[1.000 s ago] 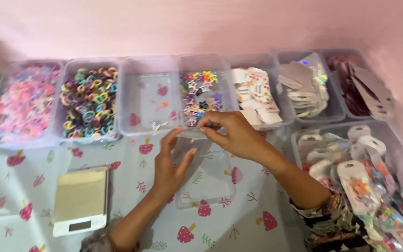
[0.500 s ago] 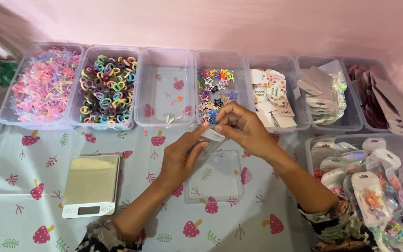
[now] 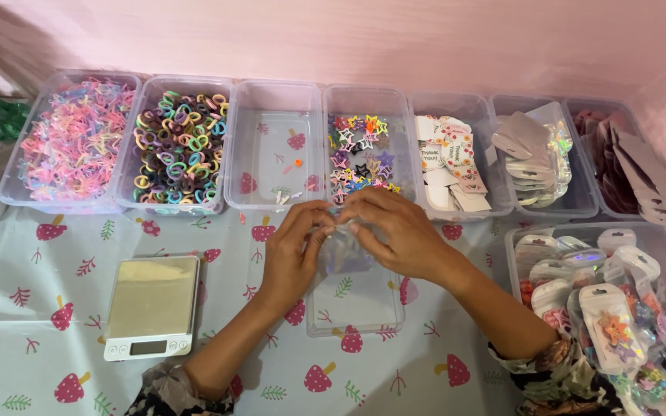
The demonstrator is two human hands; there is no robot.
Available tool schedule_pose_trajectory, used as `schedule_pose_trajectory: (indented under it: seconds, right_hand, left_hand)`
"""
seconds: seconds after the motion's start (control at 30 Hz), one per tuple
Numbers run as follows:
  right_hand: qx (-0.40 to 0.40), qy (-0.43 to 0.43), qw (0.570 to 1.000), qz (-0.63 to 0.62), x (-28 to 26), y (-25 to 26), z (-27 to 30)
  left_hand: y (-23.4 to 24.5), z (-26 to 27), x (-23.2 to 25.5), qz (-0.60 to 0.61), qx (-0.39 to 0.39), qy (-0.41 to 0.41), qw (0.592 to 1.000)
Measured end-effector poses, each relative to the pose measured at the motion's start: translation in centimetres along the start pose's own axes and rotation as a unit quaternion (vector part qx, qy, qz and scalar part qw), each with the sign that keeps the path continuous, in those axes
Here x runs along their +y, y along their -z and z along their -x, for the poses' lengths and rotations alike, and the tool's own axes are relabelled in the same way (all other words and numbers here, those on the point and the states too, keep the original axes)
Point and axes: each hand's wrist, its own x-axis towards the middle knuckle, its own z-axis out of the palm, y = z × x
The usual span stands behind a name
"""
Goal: The person is sorting and packing various small hair accessories, such as clips and ties, from plastic bins into small clear bags.
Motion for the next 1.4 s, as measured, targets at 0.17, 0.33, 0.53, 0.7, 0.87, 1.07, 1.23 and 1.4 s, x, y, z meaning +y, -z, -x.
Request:
schedule_pose_trajectory:
  seconds: [0.17,0.33,0.53,0.7,0.87,1.07,1.23,1.4]
  right_hand:
    - [-0.007,-0.002,1.000,-0.010,0.3,-0.3,0.2]
    - [-0.004,-0.014,1.000,0.013,0.3,-0.3,0.2]
    - [0.022,0.013,1.000,-0.013,1.2,-1.2,0.5]
    - [0.006,0.069,0.998,0.009,0.7,-2.4,0.9]
    - [-0.040,0.082,0.996,-0.019,-0.7,-1.3,0.5]
    - [-0.071,0.081,0.994,-0.014,-0.1,-1.6,0.9]
    - [-0.078,0.093,0.992,0.028,0.0,-1.6,1.0]
    - [-0.090,0.084,0.992,0.041,-0.6,-1.2,0.9]
  left_hand:
    - [-0.6,0.9,-1.3,-0.022,-0.008,-0.003,1.000]
    - [-0.4,0.9,-1.8,-0.029,-0.017,-0.004,0.999]
    - [0.2,0.0,-2.1,0.151,-0.100,0.112,0.977]
    - [-0.6,0.6,-2.8,0.336,-0.231,0.162,0.899]
    - [0.0,0.7,-3.0,0.231,-0.253,0.115,0.932]
    - [0.4,0.2,-1.6,0.240,-0.272,0.092,0.927]
    - [0.2,0.4,-2.4,0.216,-0.258,0.085,0.938]
    - [-0.2,1.0,-4.0,0.190,-0.240,0.081,0.949]
